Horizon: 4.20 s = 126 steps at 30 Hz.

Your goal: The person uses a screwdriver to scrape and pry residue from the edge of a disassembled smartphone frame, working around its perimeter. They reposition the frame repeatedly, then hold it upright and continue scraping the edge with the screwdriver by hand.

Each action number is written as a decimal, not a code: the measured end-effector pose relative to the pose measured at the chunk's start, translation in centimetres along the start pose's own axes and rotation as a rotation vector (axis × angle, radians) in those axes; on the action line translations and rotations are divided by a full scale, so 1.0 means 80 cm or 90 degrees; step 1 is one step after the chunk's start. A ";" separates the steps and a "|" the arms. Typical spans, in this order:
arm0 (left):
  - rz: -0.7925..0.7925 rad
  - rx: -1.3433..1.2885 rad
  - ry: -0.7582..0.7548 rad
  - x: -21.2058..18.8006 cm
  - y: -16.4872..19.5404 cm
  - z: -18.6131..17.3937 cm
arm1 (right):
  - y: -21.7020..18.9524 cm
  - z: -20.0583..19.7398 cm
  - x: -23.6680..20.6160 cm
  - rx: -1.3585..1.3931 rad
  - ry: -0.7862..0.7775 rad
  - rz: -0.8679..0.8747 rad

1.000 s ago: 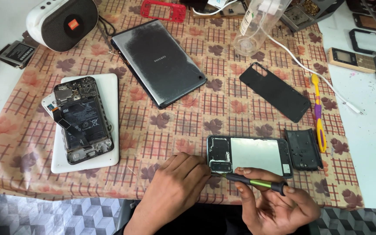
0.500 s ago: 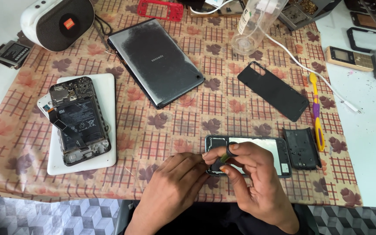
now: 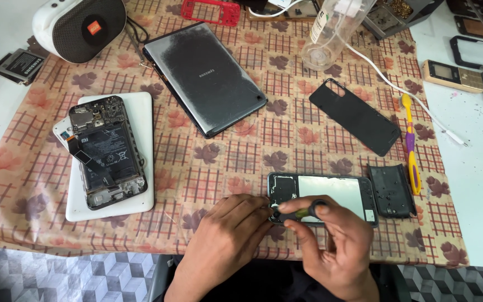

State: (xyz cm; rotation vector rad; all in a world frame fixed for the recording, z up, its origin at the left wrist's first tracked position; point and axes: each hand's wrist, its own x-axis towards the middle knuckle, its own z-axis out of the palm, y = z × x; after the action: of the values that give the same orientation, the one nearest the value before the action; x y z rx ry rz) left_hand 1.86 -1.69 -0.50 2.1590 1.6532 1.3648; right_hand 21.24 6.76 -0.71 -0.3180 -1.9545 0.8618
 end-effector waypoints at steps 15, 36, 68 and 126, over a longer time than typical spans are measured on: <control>-0.015 -0.003 0.003 0.000 -0.001 0.001 | 0.002 -0.011 0.021 0.325 -0.173 0.075; 0.014 0.030 0.029 0.001 -0.010 0.001 | 0.027 -0.003 0.014 0.292 -0.006 0.092; 0.050 0.040 0.038 0.002 -0.014 0.005 | 0.024 -0.014 0.015 0.262 0.009 0.057; 0.071 0.033 0.013 -0.002 -0.017 0.006 | 0.040 0.013 -0.141 -0.030 0.226 0.150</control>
State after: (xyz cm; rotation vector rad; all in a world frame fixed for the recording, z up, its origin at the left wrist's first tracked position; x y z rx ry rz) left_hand 1.19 -1.04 -1.63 2.3060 1.6146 1.3922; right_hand 25.83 2.47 -10.67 -0.6923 -1.6268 0.8443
